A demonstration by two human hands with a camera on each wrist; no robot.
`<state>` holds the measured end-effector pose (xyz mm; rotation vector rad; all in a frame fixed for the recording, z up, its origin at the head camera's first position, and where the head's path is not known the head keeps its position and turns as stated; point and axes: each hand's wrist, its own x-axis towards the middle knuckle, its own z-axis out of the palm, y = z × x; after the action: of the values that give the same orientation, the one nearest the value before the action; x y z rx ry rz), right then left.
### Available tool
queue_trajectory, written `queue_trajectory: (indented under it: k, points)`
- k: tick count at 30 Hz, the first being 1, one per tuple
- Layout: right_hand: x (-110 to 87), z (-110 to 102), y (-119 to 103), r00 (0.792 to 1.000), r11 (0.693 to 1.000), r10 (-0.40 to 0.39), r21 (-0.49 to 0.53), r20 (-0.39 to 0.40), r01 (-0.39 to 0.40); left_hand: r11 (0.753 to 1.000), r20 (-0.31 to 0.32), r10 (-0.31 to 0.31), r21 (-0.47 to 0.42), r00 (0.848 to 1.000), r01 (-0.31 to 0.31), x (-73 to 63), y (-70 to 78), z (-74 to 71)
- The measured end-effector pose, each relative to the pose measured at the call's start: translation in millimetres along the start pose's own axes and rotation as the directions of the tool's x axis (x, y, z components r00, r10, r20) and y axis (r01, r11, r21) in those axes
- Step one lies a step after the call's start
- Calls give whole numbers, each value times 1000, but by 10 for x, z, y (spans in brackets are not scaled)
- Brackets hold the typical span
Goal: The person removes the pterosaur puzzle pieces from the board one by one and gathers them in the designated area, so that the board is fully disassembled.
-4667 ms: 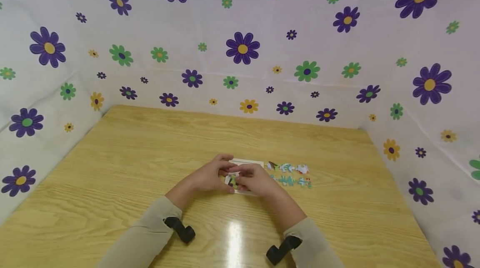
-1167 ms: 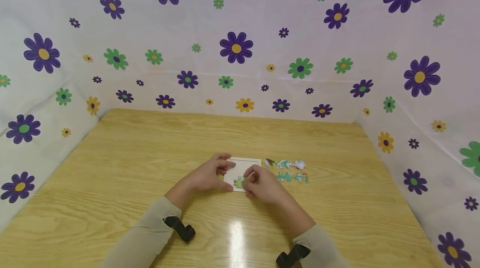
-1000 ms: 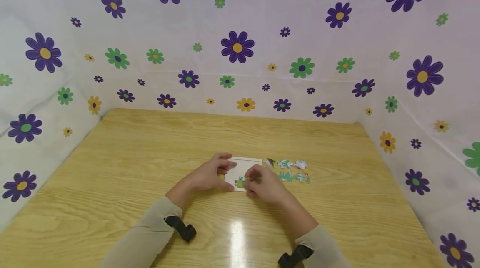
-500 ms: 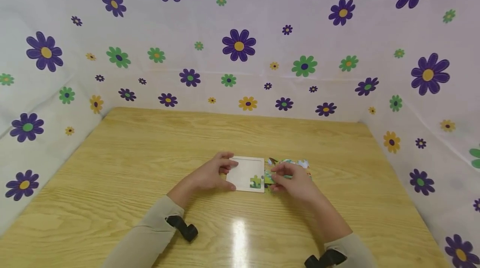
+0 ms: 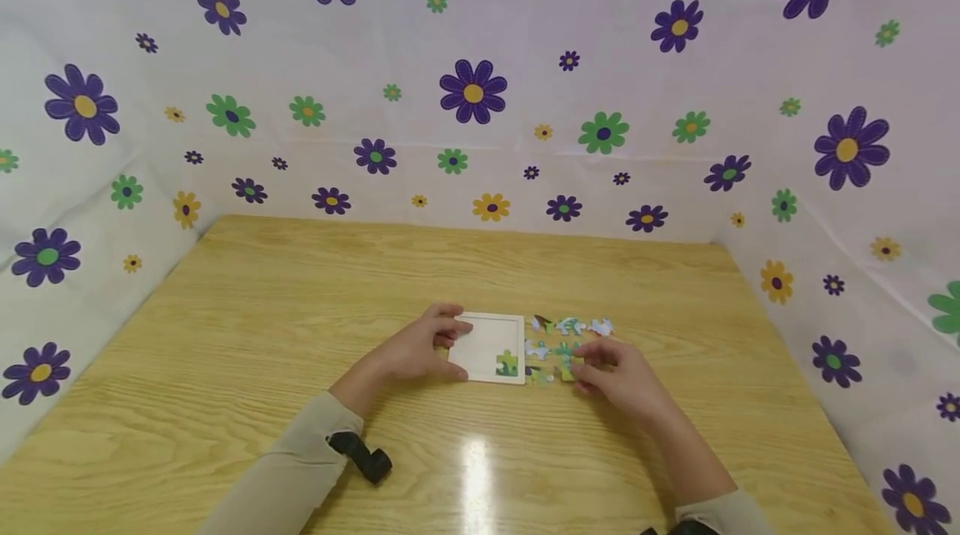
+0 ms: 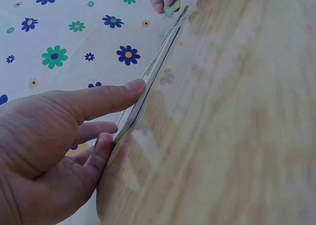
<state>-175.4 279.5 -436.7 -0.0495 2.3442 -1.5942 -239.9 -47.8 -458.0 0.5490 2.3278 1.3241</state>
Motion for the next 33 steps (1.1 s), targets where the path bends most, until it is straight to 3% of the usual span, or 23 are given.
queue_trajectory:
  k: [4, 12, 15, 19, 25, 33]
  points:
    - [6, 20, 18, 1000, 999, 12, -35, -15, -13, 1000, -6, 3, 6, 1000, -3, -11, 8, 2]
    - [-43, 131, -55, 994, 971, -15, -241, -108, -11, 1000, -6, 8, 0, 1000, -8, -26, 12, 7]
    - [-44, 161, -81, 991, 962, 2, -271, -137, -40, 1000, -14, 4, 0, 1000, -4, -28, 14, 13]
    - [-2, 201, -130, 990, 950, -26, -311, -141, -19, 1000, -17, -13, 6, 1000, 13, -30, 11, 20]
    - [161, 359, -275, 994, 949, -108, -302, -35, 92, 1000, -17, -9, 14, 1000, 10, -15, 17, 10]
    - [371, 638, -358, 990, 926, -129, -352, 49, 138, 1000, 0, 2, 11, 1000, -2, -17, 15, 3]
